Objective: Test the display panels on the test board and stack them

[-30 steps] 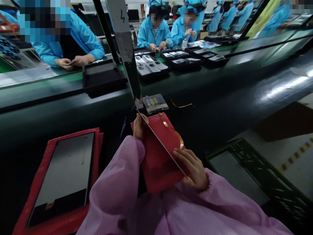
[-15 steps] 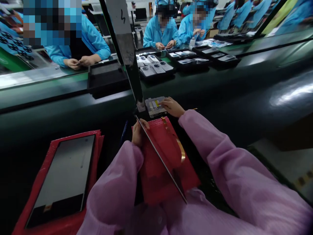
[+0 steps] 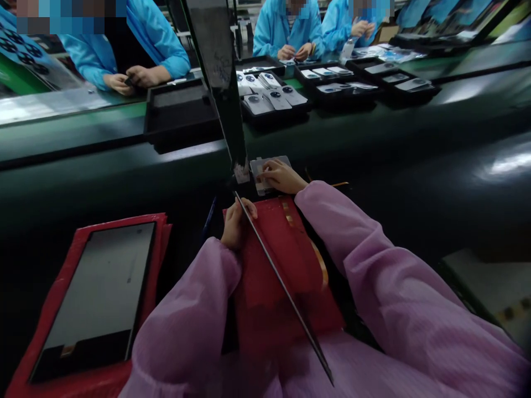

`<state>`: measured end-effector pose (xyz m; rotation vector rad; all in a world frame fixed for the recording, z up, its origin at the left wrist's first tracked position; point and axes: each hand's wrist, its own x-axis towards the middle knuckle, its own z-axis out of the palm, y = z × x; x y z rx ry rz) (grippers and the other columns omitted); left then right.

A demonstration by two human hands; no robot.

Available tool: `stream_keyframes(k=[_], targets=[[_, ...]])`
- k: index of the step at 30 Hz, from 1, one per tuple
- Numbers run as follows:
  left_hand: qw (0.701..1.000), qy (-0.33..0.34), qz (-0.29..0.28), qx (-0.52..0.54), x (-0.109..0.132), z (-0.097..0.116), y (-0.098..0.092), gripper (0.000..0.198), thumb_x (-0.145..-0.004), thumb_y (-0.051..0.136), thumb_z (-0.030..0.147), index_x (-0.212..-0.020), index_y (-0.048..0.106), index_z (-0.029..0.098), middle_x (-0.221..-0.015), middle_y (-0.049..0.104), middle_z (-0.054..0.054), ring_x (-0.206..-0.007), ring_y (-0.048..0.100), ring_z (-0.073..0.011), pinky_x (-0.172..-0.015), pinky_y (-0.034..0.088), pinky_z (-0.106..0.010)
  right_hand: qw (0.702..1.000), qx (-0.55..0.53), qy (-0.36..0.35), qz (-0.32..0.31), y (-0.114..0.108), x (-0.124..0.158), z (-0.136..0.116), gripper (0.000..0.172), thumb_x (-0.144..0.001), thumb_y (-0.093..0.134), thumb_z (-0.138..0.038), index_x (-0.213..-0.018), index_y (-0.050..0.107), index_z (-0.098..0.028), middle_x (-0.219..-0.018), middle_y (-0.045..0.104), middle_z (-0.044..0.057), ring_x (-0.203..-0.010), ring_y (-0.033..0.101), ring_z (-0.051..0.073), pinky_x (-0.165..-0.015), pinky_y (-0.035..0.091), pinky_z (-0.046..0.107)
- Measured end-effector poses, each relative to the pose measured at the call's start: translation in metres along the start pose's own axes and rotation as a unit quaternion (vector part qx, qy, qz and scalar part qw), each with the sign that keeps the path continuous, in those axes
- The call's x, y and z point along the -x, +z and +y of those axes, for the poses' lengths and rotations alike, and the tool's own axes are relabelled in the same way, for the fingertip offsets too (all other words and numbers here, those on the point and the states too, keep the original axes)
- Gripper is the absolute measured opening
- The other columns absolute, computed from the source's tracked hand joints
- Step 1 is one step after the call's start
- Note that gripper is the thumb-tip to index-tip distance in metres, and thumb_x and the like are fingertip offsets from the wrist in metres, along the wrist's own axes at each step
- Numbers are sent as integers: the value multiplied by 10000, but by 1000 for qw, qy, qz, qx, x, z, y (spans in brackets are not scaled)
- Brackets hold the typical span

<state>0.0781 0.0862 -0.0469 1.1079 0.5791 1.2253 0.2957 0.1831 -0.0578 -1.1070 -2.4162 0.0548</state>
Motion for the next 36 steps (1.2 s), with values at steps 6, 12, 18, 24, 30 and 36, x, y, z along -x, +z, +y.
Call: stream_keyframes(k=[6,12,18,24,30,36], targets=[[1000,-9,1,0,0,-1,-2,576,-830,533,696,-593,616,177,-572,558,-21,-589,494,-127,-606,397,-269,1000,8,6,0,-3,3,-2,343,-911,451,-175,-1103,732,-213,-1164,573,124,-1023,542,237,-973,436,423],[1000,-17,5,20,-1,-2,-2,591,-787,559,726,-585,624,175,-560,563,-19,-586,499,-123,-599,412,-261,1000,15,14,-4,-6,4,-6,344,-895,452,-160,-1083,733,-221,-1207,561,125,-1074,544,255,-984,439,442],[998,-29,11,48,-2,-6,-3,537,-787,597,676,-604,639,172,-579,569,-11,-588,505,-118,-595,422,-261,999,22,21,-13,-8,4,-9,354,-881,452,-144,-1093,723,-226,-1219,552,123,-1027,560,246,-973,450,441],[996,-54,0,73,-3,-6,-4,522,-803,590,642,-624,661,157,-575,575,-13,-554,491,-106,-552,399,-254,999,26,24,-23,-8,4,-9,355,-876,447,-143,-1094,712,-234,-1233,538,116,-1036,553,249,-956,459,446],[996,-53,-7,77,-3,-3,-2,535,-769,601,669,-623,659,157,-564,569,-7,-564,498,-110,-564,403,-257,999,35,29,-22,-8,4,-10,350,-881,445,-152,-1097,715,-208,-1229,535,127,-1025,555,247,-952,460,441],[996,-58,-5,62,-3,-7,-5,527,-772,588,670,-631,654,167,-573,565,-5,-552,486,-112,-544,371,-265,998,47,30,-43,-9,1,-13,339,-894,452,-171,-1106,713,-216,-1297,516,128,-1082,540,282,-956,448,470]])
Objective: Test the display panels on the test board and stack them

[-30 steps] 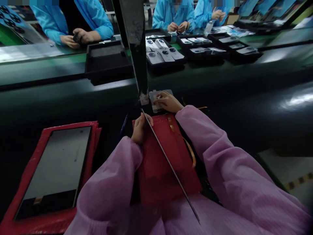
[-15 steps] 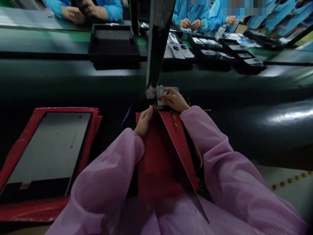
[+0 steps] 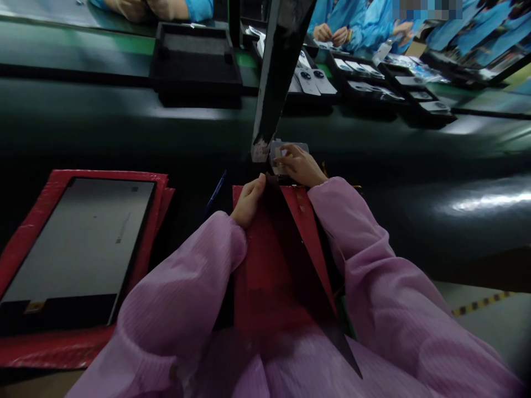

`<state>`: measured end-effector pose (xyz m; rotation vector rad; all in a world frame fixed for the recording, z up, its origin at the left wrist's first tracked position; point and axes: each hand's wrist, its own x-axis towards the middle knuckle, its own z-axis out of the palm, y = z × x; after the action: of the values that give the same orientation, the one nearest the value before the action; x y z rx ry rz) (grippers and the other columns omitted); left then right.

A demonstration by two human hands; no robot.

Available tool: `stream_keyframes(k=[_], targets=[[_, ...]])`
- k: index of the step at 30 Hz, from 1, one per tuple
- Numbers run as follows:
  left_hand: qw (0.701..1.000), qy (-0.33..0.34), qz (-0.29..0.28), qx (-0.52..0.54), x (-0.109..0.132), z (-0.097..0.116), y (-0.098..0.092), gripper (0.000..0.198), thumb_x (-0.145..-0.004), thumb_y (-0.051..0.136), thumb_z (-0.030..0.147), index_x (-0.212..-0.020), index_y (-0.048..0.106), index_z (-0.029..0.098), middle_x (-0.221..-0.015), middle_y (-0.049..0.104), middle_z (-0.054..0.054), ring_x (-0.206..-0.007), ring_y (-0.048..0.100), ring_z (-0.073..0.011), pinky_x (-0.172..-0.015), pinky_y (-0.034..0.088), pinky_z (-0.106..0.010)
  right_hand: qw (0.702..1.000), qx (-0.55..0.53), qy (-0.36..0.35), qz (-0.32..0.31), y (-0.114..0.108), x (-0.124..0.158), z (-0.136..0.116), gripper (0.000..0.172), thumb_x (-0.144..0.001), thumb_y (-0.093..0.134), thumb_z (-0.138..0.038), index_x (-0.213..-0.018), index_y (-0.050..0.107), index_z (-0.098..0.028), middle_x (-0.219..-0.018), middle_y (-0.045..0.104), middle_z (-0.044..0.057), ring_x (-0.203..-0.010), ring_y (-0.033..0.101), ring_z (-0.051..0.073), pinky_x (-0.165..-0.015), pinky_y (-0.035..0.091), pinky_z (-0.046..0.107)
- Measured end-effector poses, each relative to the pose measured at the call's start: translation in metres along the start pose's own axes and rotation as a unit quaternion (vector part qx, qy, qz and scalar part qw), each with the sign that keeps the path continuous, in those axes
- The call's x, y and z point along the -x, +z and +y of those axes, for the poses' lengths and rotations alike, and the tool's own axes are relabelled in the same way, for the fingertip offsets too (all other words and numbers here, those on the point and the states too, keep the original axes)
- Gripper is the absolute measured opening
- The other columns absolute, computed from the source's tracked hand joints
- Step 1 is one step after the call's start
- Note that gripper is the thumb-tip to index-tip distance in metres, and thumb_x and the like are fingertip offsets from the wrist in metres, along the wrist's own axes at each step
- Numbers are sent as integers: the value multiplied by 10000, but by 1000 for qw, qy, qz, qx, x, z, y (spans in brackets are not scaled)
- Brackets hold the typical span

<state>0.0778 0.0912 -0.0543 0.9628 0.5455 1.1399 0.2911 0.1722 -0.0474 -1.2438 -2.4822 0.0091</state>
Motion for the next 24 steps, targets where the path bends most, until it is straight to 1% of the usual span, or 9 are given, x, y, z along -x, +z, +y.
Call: stream_keyframes(k=[3,7,11,15,18,24], targets=[[1000,0,8,2,0,-1,-1,512,-787,577,650,-630,659,169,-570,561,-7,-553,485,-113,-548,368,-270,1000,-1,0,0,1,1,0,340,-891,457,-169,-1111,714,-210,-1346,487,130,-1096,541,285,-975,444,482],[1000,4,9,4,-1,-1,0,514,-778,570,650,-629,663,167,-561,558,-7,-545,482,-111,-546,364,-270,1000,-14,-2,9,2,3,2,361,-862,459,-140,-1097,721,-219,-1311,506,124,-1045,567,257,-977,458,472],[1000,-2,12,15,0,0,0,500,-789,579,625,-627,654,158,-566,558,-6,-534,486,-105,-537,360,-271,999,-30,-6,19,4,4,4,377,-858,449,-131,-1106,713,-235,-1307,515,105,-1038,574,243,-987,457,463],[1000,13,-2,4,-1,-1,0,521,-781,574,654,-627,646,161,-566,561,-8,-537,487,-109,-542,363,-272,999,-38,-8,26,5,4,5,370,-863,444,-143,-1100,719,-219,-1266,531,117,-1026,573,240,-983,458,458],[1000,19,-1,-1,-2,-1,-1,527,-764,576,672,-628,645,167,-570,565,-6,-541,484,-111,-550,363,-274,999,-41,-9,29,5,3,5,362,-864,450,-147,-1089,721,-233,-1239,544,109,-1013,570,230,-977,461,451],[1000,2,7,0,-2,-1,-1,504,-785,556,633,-615,649,168,-568,549,3,-544,475,-110,-561,360,-277,998,-47,-5,28,4,5,4,350,-880,462,-165,-1106,715,-247,-1228,551,102,-1042,557,235,-987,451,455]])
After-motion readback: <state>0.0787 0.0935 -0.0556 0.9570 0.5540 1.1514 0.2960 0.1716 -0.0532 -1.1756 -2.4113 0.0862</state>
